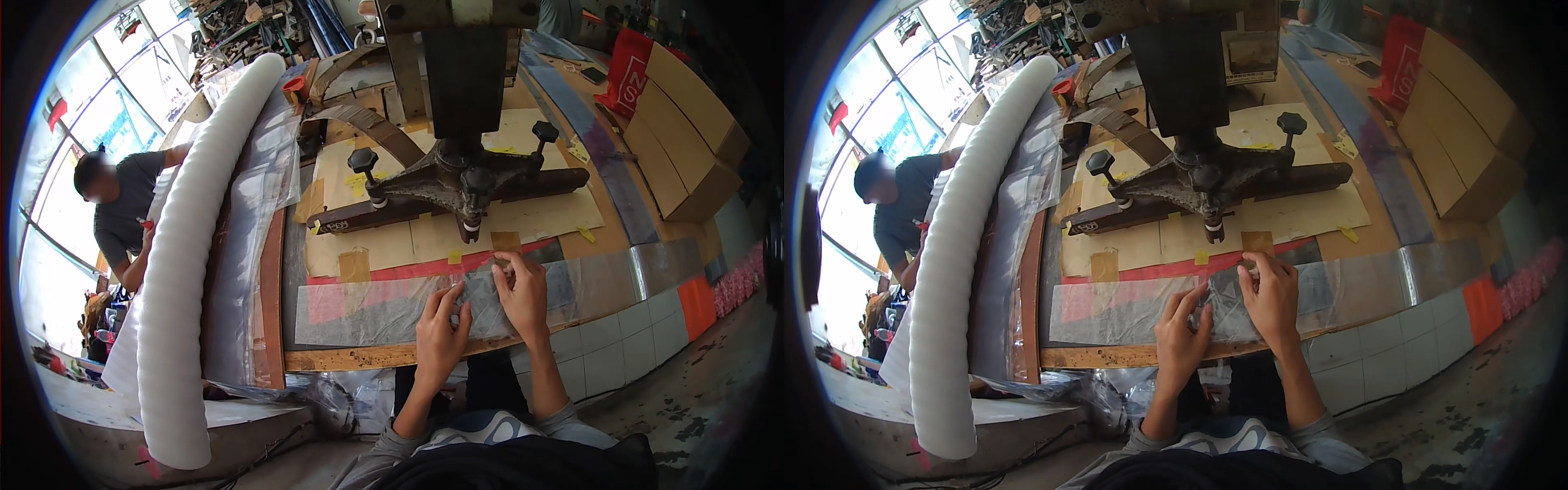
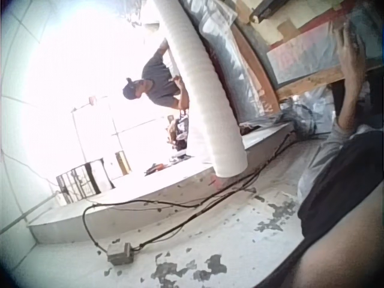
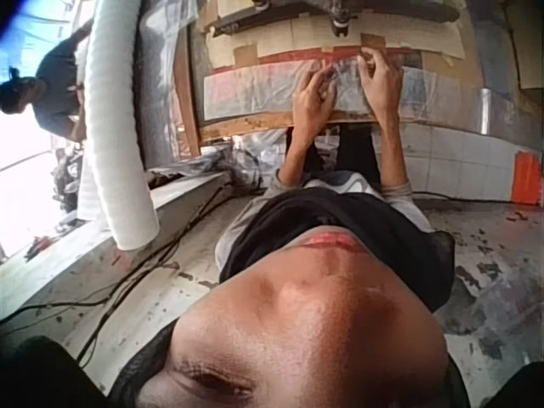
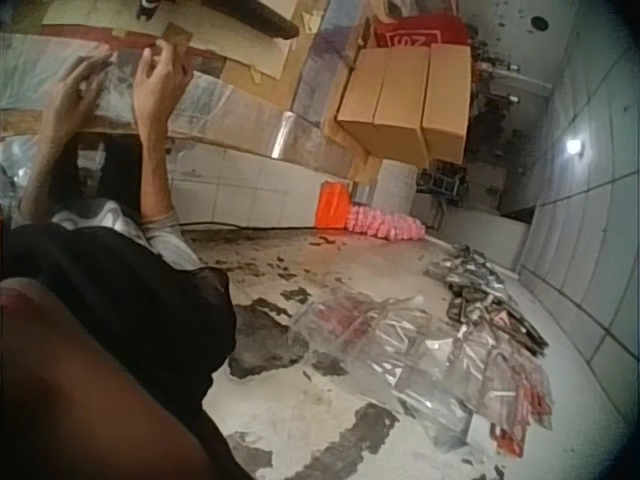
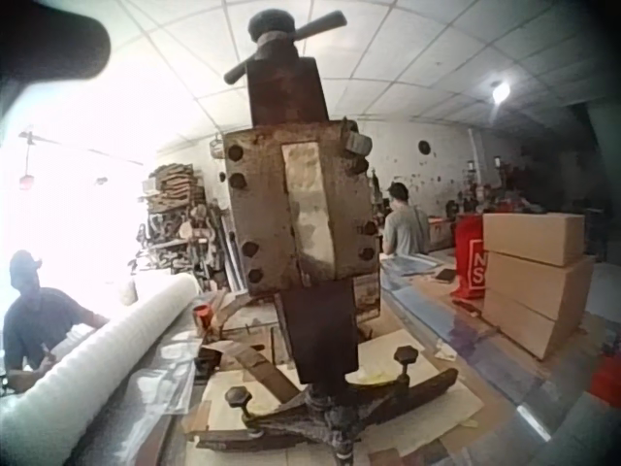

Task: The person aligns layers of clear plastic film and a red strip on a workbench and uses a foot-pedal operated vertical heat-sealing press to seal them together.

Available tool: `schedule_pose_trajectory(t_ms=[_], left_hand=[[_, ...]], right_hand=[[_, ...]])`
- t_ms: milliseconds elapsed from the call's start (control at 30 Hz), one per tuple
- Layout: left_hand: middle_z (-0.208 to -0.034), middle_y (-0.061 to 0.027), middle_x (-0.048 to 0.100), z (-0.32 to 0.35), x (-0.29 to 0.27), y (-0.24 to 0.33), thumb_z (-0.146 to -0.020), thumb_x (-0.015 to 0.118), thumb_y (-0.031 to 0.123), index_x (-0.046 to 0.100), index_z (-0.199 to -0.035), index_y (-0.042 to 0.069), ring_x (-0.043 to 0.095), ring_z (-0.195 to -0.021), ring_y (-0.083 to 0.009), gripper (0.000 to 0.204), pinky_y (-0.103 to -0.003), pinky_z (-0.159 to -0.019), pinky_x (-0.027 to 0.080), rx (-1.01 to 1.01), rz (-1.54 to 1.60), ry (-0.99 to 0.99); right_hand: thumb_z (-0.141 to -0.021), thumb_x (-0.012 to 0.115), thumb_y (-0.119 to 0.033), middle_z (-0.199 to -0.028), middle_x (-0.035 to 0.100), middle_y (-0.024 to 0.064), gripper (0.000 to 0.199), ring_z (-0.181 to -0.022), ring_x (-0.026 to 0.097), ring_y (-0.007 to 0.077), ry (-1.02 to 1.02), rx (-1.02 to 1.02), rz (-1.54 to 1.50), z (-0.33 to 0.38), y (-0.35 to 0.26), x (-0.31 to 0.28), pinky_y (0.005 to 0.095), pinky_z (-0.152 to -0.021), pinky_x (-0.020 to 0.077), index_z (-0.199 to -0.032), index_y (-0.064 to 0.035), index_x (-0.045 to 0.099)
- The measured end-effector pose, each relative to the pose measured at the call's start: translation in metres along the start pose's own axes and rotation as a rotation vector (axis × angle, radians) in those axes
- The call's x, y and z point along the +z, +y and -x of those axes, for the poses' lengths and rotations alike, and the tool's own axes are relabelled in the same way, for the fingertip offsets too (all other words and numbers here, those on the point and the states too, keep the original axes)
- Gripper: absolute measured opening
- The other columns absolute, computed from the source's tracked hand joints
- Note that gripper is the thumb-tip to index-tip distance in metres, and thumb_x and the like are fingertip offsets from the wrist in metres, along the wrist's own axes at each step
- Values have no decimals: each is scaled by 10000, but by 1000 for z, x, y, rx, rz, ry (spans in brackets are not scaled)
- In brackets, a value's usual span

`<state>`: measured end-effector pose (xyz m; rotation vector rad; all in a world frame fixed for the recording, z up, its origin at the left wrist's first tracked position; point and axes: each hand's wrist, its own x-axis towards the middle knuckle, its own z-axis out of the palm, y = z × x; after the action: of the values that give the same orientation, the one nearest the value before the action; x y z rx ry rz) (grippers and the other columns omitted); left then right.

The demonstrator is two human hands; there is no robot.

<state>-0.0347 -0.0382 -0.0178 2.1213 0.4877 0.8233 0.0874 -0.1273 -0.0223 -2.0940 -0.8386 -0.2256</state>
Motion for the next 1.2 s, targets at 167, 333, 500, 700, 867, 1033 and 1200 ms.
schedule_pose_trajectory(t_ms=[167,333,500,700,867,1033,1200], left_hand=[[-986,-157,572,2,3,-2,-831,607,61,577,-1122,19,614,-704,-283,296,-338,-580,501,19,-6,10],[-979,-155,568,2,2,-2,-831,609,63,576,-1126,20,612,-687,-273,299,-329,-563,503,35,0,11],[-977,-154,567,0,1,-1,-829,610,60,573,-1130,14,613,-691,-272,306,-329,-563,500,22,-13,-4],[-978,-160,568,0,2,1,-826,611,56,575,-1127,9,616,-716,-286,306,-337,-586,495,15,-6,-9],[-983,-160,568,2,2,-1,-827,613,59,574,-1134,6,623,-733,-290,314,-333,-606,501,10,-21,-16],[-988,-158,567,4,0,0,-828,616,65,570,-1140,-1,630,-755,-297,322,-344,-629,507,-14,-13,-22],[-971,-163,570,3,4,-3,-824,616,59,573,-1125,-5,633,-761,-295,310,-348,-622,507,41,-12,8]], right_hand=[[-817,637,-133,-716,612,75,188,-710,587,244,16,-32,37,2,1,1,360,-826,383,-990,-66,605],[-810,645,-135,-734,622,77,182,-737,590,248,17,-19,50,2,-2,-1,360,-824,384,-976,-68,610],[-806,647,-132,-736,623,79,182,-741,590,250,29,-32,45,0,-2,1,357,-825,385,-973,-68,611],[-802,648,-126,-754,625,82,182,-747,591,251,34,-37,53,0,-1,-2,358,-832,385,-970,-67,611],[-801,647,-122,-761,627,82,181,-751,592,250,17,-23,46,2,1,1,359,-835,385,-969,-66,609],[-803,645,-129,-768,629,84,182,-746,589,251,23,-50,55,4,-1,1,357,-837,383,-970,-63,609],[-809,637,-126,-783,633,87,176,-747,588,257,-6,-33,46,3,0,-2,360,-842,380,-971,-64,608]])
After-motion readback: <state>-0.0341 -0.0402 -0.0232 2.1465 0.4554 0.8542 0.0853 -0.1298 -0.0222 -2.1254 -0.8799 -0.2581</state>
